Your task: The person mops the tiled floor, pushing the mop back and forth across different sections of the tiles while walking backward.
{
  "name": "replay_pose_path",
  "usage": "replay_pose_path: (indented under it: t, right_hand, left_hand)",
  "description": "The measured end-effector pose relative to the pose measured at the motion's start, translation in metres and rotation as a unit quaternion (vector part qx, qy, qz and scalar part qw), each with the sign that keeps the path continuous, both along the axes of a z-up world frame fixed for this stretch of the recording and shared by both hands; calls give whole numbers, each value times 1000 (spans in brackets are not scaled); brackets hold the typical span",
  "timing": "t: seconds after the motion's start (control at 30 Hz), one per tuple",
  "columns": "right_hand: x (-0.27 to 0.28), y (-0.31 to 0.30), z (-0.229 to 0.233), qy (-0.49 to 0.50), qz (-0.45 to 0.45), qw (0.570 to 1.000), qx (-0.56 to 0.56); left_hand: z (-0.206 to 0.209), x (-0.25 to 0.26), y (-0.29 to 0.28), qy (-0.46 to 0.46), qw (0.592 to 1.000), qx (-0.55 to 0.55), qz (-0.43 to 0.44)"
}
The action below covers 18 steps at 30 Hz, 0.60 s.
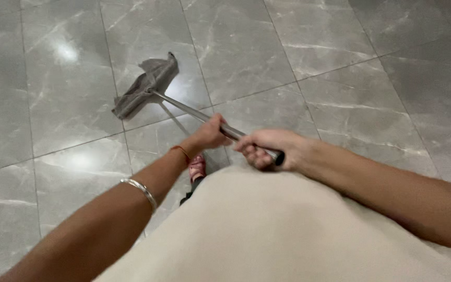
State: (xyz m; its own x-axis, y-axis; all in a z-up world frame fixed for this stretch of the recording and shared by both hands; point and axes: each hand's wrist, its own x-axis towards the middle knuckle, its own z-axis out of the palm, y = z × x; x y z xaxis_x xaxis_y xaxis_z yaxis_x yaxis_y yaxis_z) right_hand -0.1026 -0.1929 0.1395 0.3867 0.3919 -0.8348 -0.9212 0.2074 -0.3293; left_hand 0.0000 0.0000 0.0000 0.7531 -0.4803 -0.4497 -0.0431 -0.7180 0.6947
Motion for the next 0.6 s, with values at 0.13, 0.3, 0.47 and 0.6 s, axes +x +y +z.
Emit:
replay_pose_path:
  t: [0.13,0.3,0.47,0.6]
  right_hand:
    - [-68,-41,14,-7,-45,999,-6]
    - [-99,-59,17,-15,-116,993,3]
    - [-94,-71,43,1,-184,983,-1]
    - [-87,-67,59,8,-196,981,4]
  left_hand:
    - [-28,-57,-52,-64,995,-78,-27]
    - [-42,-65,-88,-52,990,-104,-80]
    - [-65,-44,-127,-102,979,-143,-106]
    - [-82,-22,-139,213,891,-396,-56]
